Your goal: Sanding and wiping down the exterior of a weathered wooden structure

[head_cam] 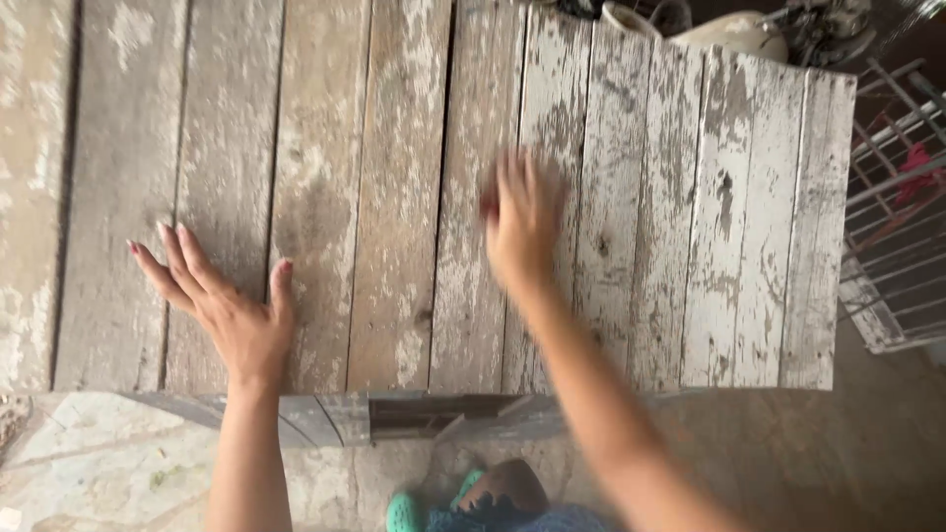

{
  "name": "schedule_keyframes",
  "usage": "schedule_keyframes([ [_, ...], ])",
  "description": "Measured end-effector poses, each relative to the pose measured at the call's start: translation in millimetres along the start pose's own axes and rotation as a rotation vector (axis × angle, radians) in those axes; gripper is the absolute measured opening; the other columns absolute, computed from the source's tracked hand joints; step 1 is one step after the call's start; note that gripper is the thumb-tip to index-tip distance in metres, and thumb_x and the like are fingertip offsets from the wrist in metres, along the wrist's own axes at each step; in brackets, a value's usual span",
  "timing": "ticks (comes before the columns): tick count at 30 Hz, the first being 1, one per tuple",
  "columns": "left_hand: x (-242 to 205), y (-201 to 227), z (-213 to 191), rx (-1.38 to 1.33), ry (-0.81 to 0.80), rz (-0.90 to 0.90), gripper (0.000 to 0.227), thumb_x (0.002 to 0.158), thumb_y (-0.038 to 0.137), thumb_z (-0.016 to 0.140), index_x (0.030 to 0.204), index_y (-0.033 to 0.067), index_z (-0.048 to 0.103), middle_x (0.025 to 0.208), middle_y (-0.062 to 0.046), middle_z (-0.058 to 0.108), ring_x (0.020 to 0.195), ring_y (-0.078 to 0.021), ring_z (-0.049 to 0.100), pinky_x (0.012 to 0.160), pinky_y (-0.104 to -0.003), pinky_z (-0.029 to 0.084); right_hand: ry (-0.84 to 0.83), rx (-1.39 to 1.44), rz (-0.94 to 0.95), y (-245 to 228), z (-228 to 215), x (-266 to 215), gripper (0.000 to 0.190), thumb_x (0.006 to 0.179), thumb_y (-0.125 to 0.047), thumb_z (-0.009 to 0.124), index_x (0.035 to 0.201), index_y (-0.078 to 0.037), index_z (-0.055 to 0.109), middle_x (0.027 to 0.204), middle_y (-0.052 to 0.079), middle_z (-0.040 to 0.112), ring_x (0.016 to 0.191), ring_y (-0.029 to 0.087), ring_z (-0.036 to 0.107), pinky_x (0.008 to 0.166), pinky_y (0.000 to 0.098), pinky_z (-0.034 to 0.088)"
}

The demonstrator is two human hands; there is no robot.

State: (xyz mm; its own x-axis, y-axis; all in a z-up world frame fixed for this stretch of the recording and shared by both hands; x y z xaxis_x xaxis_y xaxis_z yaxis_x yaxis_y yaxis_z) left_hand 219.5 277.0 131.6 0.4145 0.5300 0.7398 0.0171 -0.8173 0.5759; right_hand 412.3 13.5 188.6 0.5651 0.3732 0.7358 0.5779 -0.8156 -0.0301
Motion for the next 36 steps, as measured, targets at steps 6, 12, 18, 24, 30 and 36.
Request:
schedule_keyframes([
  [6,-0.3,-0.1,2.5,0.019,-0.035,-0.019,0.091,0.105,0.062,0.052,0.166,0.0053,0.014,0.173,-0.017,0.013,0.158,-0.0381,-0.004,0.132,-0.07,0.011,-0.017,-0.012,0.017,-13.3,-34.8,-52.0,0.08,0.073,-0.011,0.089,0.142,-0.003,0.049,0.14,0.015,0.059,0.137,0.032,0.046,0.127,0.0543,0.023],
  [12,-4.1,-14.4,10.7,0.055,-0.04,-0.061,0.097,0.102,0.07,0.046,0.167,0.011,0.006,0.175,-0.012,0.007,0.159,-0.0347,-0.007,0.131,-0.071,0.01,0.074,-0.134,-0.016,42.3,21.3,91.3,0.054,0.083,0.001,0.078,0.133,-0.004,0.059,0.139,0.012,0.064,0.135,0.031,0.053,0.122,0.0504,0.028],
  [18,-2.5,-8.9,6.3,0.017,-0.032,-0.04,0.093,0.103,0.066,0.048,0.167,0.0103,0.009,0.175,-0.012,0.009,0.159,-0.0349,-0.006,0.132,-0.071,0.009,-0.06,-0.065,0.013,52.3,49.3,142.0,0.041,0.094,0.014,0.058,0.133,0.001,0.058,0.141,0.022,0.057,0.136,0.038,0.052,0.113,0.0434,0.054],
  [24,-3.1,-15.2,6.8,0.002,0.02,0.003,0.089,0.105,0.064,0.049,0.166,0.0093,0.014,0.174,-0.012,0.014,0.16,-0.0356,-0.003,0.131,-0.072,0.009,-0.156,-0.077,-0.01,-1.3,-5.7,-7.1,0.086,0.075,0.002,0.08,0.151,-0.004,0.039,0.157,0.015,0.043,0.149,0.031,0.032,0.129,0.0483,0.014],
  [30,-4.7,-17.9,9.3,0.021,0.024,-0.015,0.091,0.104,0.069,0.043,0.168,0.0127,0.011,0.176,-0.008,0.011,0.161,-0.0342,-0.004,0.133,-0.073,0.009,-0.183,0.018,-0.023,-24.4,-37.8,-112.9,0.081,0.074,0.0,0.083,0.146,-0.005,0.044,0.153,0.015,0.049,0.148,0.033,0.038,0.13,0.0488,0.022],
  [36,-1.2,-5.9,1.3,0.001,0.036,0.03,0.091,0.107,0.062,0.05,0.166,0.0023,0.016,0.173,-0.016,0.015,0.159,-0.0397,-0.002,0.13,-0.072,0.011,-0.107,-0.033,-0.062,8.9,-1.2,23.1,0.058,0.087,0.013,0.063,0.141,-0.006,0.053,0.144,0.015,0.06,0.144,0.034,0.046,0.129,0.0509,0.014],
])
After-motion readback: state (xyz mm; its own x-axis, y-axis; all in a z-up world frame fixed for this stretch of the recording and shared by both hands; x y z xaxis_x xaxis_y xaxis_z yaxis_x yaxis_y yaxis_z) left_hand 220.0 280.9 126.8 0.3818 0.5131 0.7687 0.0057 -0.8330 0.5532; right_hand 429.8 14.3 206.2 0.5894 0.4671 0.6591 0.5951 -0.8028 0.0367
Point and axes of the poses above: each hand's wrist, its own x-axis towards the middle knuckle, its own z-axis out of the palm, y = z × x, the point moved 6 cm from there along x, towards the middle knuckle
